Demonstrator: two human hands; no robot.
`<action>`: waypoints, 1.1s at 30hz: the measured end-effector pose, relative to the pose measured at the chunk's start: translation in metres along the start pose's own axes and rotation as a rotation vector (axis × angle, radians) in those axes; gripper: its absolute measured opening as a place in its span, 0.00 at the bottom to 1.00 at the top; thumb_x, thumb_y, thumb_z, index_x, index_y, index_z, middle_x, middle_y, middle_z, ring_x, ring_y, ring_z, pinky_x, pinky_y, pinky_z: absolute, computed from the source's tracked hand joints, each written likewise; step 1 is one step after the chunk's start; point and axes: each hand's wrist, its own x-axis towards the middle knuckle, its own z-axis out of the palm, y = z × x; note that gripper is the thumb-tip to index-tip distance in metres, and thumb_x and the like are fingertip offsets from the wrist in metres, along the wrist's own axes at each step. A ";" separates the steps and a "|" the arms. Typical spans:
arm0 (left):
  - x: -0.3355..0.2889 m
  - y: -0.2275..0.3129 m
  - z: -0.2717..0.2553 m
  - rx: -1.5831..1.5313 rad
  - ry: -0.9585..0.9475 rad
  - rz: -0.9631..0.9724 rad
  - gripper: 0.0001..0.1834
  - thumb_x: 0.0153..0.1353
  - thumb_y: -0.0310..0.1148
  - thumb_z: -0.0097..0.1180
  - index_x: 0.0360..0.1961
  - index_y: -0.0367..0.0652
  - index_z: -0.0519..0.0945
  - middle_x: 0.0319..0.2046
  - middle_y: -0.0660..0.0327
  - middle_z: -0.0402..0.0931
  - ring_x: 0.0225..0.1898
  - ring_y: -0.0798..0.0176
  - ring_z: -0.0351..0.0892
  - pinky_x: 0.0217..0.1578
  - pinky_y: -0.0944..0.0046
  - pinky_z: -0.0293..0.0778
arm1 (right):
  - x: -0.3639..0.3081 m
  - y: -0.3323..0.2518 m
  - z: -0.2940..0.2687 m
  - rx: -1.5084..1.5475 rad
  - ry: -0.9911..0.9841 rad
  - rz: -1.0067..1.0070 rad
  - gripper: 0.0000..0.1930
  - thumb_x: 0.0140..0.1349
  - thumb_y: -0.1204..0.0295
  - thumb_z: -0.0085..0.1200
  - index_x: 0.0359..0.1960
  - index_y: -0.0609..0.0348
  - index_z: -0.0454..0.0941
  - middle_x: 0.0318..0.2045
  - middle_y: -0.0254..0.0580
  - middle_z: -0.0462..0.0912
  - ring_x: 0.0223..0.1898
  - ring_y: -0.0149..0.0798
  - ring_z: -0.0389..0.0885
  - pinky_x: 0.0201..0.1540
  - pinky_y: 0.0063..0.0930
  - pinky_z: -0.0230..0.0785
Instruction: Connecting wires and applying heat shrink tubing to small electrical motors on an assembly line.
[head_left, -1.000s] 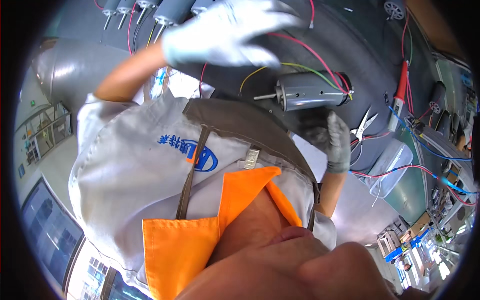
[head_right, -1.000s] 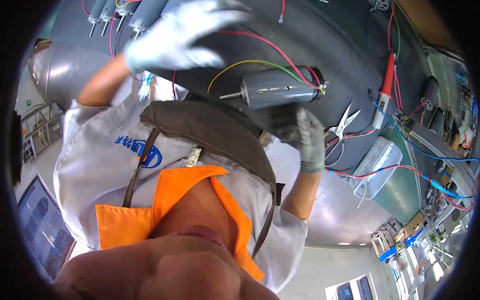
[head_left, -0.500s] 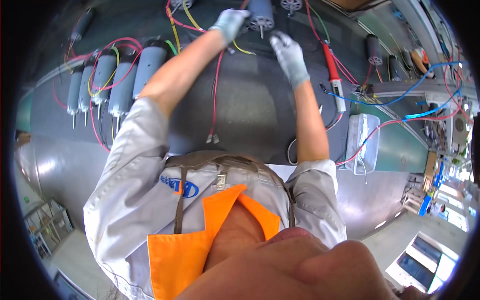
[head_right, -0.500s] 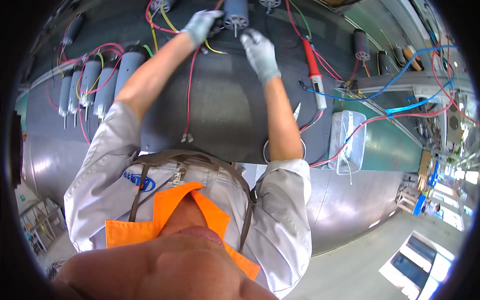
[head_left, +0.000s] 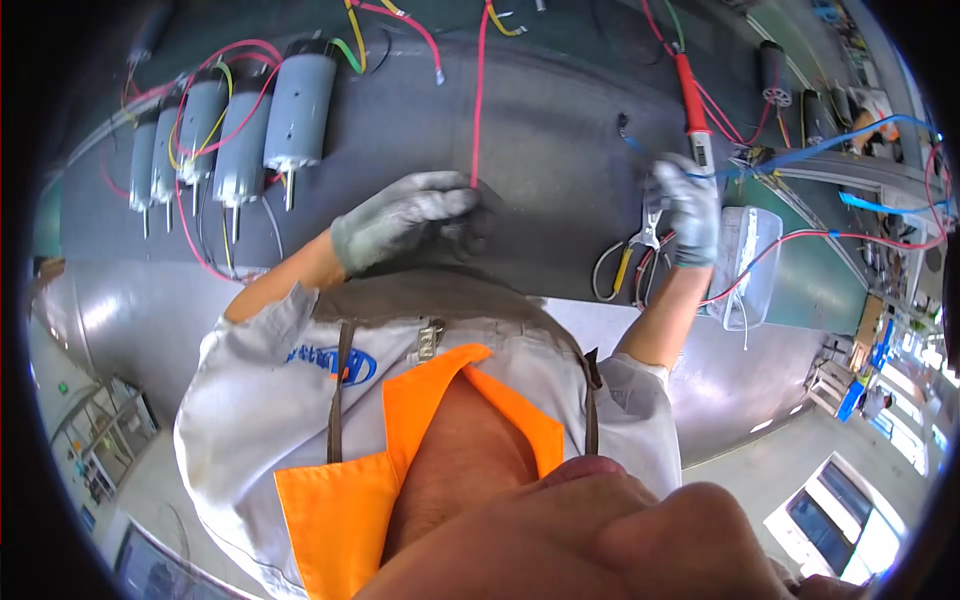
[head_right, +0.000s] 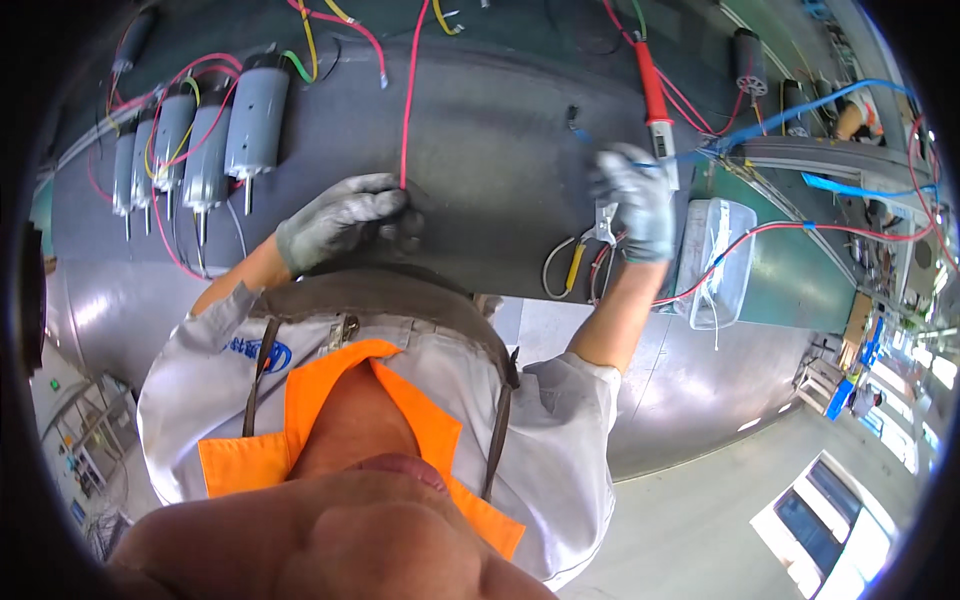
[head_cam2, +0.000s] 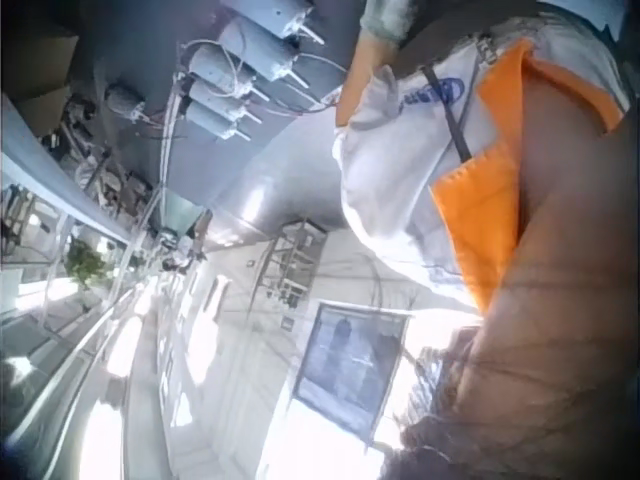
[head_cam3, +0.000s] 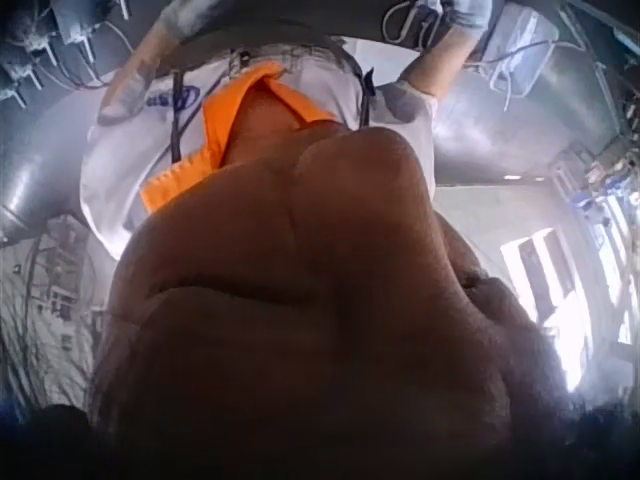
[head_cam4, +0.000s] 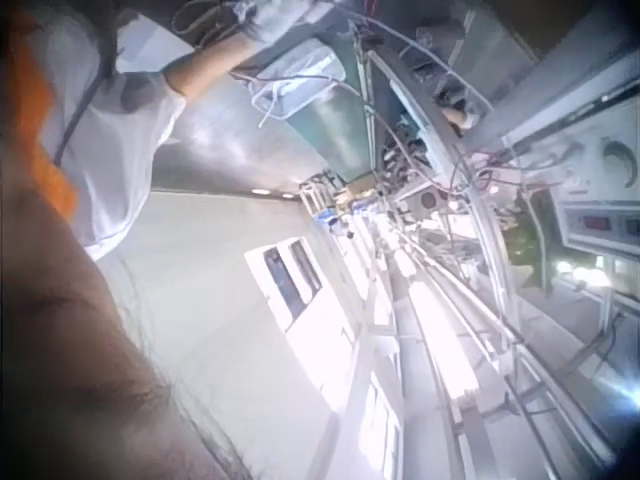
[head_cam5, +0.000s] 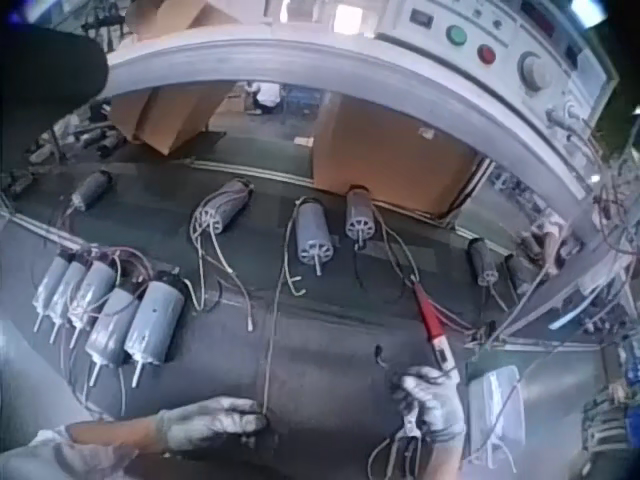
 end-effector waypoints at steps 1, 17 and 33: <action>0.000 -0.001 0.005 -0.017 0.006 0.030 0.21 0.73 0.44 0.53 0.55 0.39 0.79 0.38 0.64 0.84 0.40 0.72 0.81 0.40 0.72 0.73 | -0.002 0.001 0.027 -0.091 -0.190 -0.011 0.11 0.66 0.68 0.61 0.45 0.63 0.84 0.32 0.40 0.86 0.32 0.31 0.83 0.33 0.24 0.74; 0.034 0.015 0.044 0.033 0.151 0.340 0.16 0.73 0.37 0.52 0.51 0.34 0.81 0.35 0.62 0.83 0.37 0.71 0.83 0.43 0.71 0.78 | -0.115 -0.016 0.129 0.568 -0.199 -0.250 0.33 0.65 0.68 0.59 0.68 0.71 0.64 0.23 0.42 0.82 0.23 0.30 0.77 0.30 0.26 0.71; 0.064 -0.015 0.024 -0.310 0.033 0.328 0.16 0.74 0.37 0.48 0.48 0.33 0.78 0.44 0.51 0.82 0.45 0.58 0.83 0.49 0.59 0.79 | -0.061 -0.017 0.078 -0.182 -0.157 -0.548 0.33 0.57 0.77 0.64 0.66 0.63 0.70 0.42 0.51 0.85 0.38 0.39 0.84 0.44 0.31 0.76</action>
